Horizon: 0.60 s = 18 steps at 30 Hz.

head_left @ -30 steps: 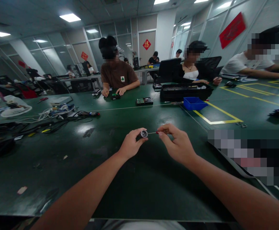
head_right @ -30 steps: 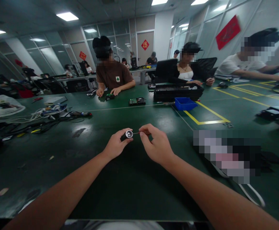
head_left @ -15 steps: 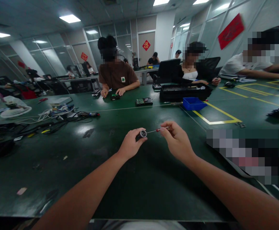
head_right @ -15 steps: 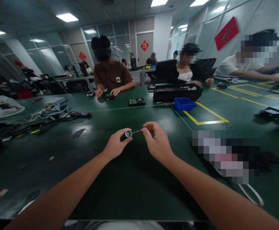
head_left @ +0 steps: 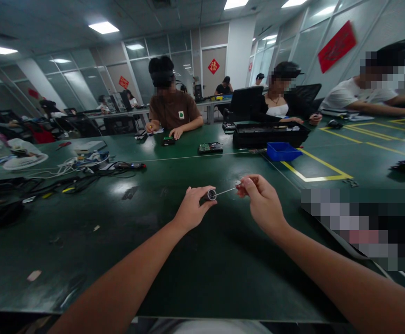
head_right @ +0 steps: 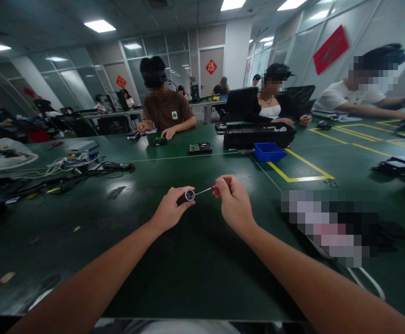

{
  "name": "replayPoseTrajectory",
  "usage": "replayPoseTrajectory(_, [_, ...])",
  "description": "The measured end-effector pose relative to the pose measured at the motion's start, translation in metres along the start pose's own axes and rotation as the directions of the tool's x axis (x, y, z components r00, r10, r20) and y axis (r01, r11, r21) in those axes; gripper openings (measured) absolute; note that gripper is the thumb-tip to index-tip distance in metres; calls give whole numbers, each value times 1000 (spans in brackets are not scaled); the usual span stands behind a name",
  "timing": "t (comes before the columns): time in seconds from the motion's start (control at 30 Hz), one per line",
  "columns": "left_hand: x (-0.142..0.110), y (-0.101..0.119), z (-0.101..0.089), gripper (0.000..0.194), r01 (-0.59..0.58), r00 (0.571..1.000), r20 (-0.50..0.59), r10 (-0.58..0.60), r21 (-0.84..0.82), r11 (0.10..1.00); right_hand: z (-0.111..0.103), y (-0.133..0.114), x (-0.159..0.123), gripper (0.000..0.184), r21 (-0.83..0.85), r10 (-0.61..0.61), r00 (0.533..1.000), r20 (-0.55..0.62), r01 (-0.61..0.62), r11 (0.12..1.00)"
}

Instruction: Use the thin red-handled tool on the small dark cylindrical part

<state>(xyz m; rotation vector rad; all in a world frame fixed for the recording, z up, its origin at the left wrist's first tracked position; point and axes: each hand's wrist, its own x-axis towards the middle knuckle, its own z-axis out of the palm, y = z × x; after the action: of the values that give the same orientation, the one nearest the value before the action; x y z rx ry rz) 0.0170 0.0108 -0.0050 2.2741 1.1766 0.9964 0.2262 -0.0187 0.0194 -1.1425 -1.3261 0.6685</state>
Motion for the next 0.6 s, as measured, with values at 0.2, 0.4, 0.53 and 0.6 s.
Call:
replayPoseTrajectory(0.2, [0, 1, -2, 36, -2, 1000, 14, 2, 15, 1000, 0, -4, -7, 20, -182, -144, 986, 83, 157, 971])
replayPoseTrajectory(0.4, [0, 0, 0, 37, 7, 1000, 11, -7, 28, 1000, 1, -2, -7, 20, -203, -201, 976, 79, 213, 956])
replayPoseTrajectory(0.53, [0, -1, 1, 37, 5, 1000, 5, -6, 35, 999, 0, -4, -6, 20, -228, -196, 977, 79, 209, 951])
replayPoseTrajectory(0.6, [0, -1, 1, 37, 7, 1000, 4, -7, 44, 999, 0, -4, -6, 19, -243, -202, 975, 90, 218, 945])
